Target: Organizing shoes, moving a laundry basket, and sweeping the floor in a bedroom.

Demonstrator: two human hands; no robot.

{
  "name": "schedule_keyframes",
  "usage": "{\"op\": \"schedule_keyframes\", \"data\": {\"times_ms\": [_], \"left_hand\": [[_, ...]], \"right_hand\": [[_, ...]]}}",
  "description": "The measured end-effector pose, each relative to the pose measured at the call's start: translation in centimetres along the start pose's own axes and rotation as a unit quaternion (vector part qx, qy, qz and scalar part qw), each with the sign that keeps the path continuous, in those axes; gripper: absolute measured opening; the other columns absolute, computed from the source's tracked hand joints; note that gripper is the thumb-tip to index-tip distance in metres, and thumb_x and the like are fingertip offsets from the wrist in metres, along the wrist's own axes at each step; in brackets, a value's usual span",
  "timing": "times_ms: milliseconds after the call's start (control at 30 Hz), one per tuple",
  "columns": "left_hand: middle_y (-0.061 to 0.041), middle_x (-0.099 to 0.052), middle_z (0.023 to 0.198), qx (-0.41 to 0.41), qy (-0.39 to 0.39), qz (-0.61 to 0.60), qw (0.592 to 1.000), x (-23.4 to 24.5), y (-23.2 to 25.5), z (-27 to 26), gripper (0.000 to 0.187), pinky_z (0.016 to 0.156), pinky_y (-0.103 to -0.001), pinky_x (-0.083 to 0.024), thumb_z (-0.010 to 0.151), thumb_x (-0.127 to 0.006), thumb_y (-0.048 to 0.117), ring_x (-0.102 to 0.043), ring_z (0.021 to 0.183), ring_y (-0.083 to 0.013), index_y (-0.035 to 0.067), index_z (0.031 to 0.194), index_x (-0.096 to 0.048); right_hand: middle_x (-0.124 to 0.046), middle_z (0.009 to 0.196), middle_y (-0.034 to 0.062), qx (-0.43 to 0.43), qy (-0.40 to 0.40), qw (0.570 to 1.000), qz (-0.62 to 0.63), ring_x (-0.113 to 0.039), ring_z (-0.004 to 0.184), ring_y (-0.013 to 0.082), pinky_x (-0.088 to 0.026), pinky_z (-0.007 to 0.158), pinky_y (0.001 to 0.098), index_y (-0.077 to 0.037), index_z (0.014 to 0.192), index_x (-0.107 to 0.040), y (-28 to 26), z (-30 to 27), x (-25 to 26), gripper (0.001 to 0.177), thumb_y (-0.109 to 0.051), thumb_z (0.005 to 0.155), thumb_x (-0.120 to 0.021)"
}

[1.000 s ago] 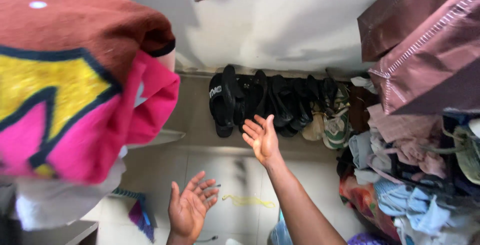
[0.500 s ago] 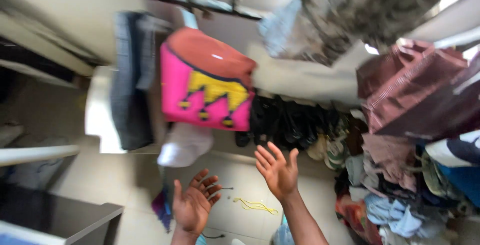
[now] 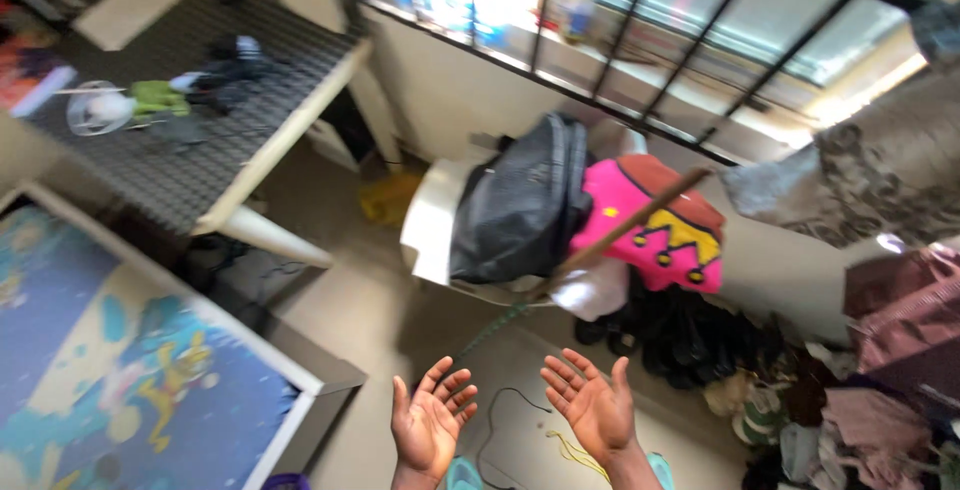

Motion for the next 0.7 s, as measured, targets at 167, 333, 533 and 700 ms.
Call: {"op": "schedule_keyframes", "data": {"times_ms": [167, 333, 533, 700], "left_hand": [[-0.015, -0.067, 0.121, -0.034, 0.005, -0.012, 0.999, 0.9, 6.9, -5.0, 0.089, 0.088, -0.043, -0.051, 0.09, -0.035, 0.078, -0.065, 0.101, -0.0277, 0.008, 0.14, -0.055], [-0.015, -0.067, 0.12, -0.052, 0.014, -0.006, 0.999, 1.2, 12.1, -9.6, 0.089, 0.088, -0.041, -0.05, 0.091, -0.035, 0.079, -0.064, 0.099, -0.0262, 0.007, 0.14, -0.055], [-0.014, -0.068, 0.118, -0.063, 0.04, 0.002, 0.997, 1.6, 15.1, -15.0, 0.09, 0.085, -0.042, -0.05, 0.089, -0.035, 0.08, -0.065, 0.099, -0.0268, 0.008, 0.137, -0.056], [-0.015, -0.066, 0.121, -0.071, 0.025, 0.002, 0.997, 1.3, 14.1, -18.4, 0.088, 0.089, -0.043, -0.05, 0.09, -0.036, 0.08, -0.064, 0.102, -0.0284, 0.008, 0.137, -0.054]], "right_hand": [[-0.058, 0.138, 0.0237, -0.025, 0.0, 0.999, -0.035, -0.059, 0.122, 0.0354, -0.05, 0.097, 0.0465, -0.002, 0.141, -0.048, 4.2, -2.5, -7.6, 0.096, -0.081, 0.088, -0.035], [-0.056, 0.138, 0.0236, -0.038, 0.004, 0.999, -0.038, -0.059, 0.121, 0.0341, -0.05, 0.098, 0.0465, -0.001, 0.142, -0.047, 7.3, -5.7, -13.3, 0.096, -0.081, 0.09, -0.033], [-0.063, 0.132, 0.0213, -0.078, -0.025, 0.993, -0.086, -0.063, 0.114, 0.0329, -0.053, 0.092, 0.0447, -0.004, 0.141, -0.05, 8.4, -9.3, -14.6, 0.094, -0.08, 0.089, -0.031], [-0.065, 0.125, 0.0182, -0.05, -0.037, 0.992, -0.112, -0.065, 0.106, 0.0294, -0.053, 0.089, 0.0422, -0.005, 0.137, -0.052, 6.7, -13.8, -13.9, 0.088, -0.077, 0.093, -0.031]]}}
Point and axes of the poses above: each hand's wrist, its own z-axis towards the middle knuckle, its own x-axis out of the back of the hand, y = z × x, the point moved 3 cm from there along z, towards the middle knuckle
